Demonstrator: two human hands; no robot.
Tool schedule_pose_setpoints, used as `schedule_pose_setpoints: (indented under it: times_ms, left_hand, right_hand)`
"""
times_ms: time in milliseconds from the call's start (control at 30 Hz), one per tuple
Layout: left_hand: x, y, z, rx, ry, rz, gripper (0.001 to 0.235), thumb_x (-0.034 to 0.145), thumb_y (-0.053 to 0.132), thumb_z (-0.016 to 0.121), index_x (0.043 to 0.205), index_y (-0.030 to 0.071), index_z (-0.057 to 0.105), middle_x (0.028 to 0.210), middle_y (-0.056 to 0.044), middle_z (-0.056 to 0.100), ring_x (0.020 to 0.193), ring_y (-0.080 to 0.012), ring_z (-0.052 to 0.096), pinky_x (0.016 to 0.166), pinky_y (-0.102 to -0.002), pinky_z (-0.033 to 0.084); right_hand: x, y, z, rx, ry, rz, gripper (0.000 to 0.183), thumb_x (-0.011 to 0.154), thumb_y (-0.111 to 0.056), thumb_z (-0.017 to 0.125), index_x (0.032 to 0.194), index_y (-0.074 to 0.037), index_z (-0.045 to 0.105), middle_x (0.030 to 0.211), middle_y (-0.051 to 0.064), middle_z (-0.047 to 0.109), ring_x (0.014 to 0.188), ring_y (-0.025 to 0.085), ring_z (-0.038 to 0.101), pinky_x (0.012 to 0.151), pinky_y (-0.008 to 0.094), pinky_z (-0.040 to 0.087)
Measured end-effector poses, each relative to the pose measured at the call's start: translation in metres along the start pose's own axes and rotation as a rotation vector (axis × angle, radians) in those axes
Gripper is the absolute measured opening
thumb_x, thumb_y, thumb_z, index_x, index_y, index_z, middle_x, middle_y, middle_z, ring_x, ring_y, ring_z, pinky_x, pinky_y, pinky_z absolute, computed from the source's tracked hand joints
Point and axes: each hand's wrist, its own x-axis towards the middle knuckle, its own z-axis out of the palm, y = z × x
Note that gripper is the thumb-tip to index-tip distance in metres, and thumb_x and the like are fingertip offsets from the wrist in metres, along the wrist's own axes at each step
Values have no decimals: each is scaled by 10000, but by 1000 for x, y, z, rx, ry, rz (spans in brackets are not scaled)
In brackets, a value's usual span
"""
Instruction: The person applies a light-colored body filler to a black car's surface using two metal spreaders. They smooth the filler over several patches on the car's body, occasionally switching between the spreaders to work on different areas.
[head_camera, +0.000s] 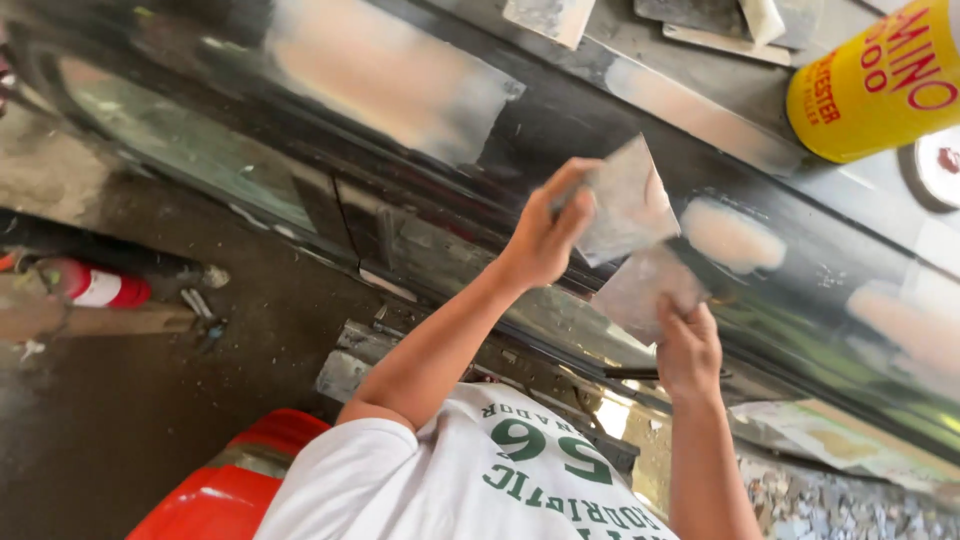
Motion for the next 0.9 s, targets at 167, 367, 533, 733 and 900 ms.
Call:
schedule_pose_setpoints:
  times_ms: [167, 367, 533, 733, 900]
  left_hand:
    - [-52, 41, 27, 680, -191, 495, 389, 1052, 321, 432, 1389, 171, 558, 1335, -78, 604, 1272, -299, 600, 1003, -397, 542]
    - [-117, 60, 49, 1037, -28, 349, 440, 1089, 354, 387, 1523, 287, 423, 1357, -113, 533, 1305, -362, 571, 971, -393, 572]
    - [-151, 75, 52, 1133, 174, 187, 445, 1062, 398, 427, 1488, 277, 462, 1334, -69, 554, 1231, -305, 629, 968, -354, 579]
    - [-212, 75, 40, 811, 38, -381, 417, 1052, 289, 471, 1449, 165, 444, 1342, -144, 650, 746, -288, 761, 716, -433, 609]
    - [-196, 135, -9, -70, 614, -747, 795, 843, 621, 491, 1444, 103, 451, 1196, -154, 692, 1139, -282, 681, 1079, -423, 500]
  right_hand:
    - [-15, -87, 80, 429, 2, 146, 261, 1008, -71, 518, 1248, -42, 615, 1117, 203, 692, 991, 333, 710, 862, 442, 551]
    - [-23, -64, 75, 476, -134, 277, 267, 978, -94, 520, 1220, -73, 628, 1117, 206, 699, 972, 294, 694, 874, 380, 530]
    - [-22, -64, 90, 403, -84, 345, 153, 934, -70, 596, 1067, -99, 665, 927, 140, 688, 798, 235, 699, 751, 310, 518]
    - [-14, -101, 81, 192, -283, 173, 410, 906, -200, 741, 1288, -96, 634, 1189, 91, 672, 1109, 291, 647, 907, 509, 539]
    - [-39, -139, 144, 171, -1159, -706, 273, 1033, -159, 501, 1294, -101, 551, 1392, 309, 502, 1375, 439, 516, 1295, 617, 429]
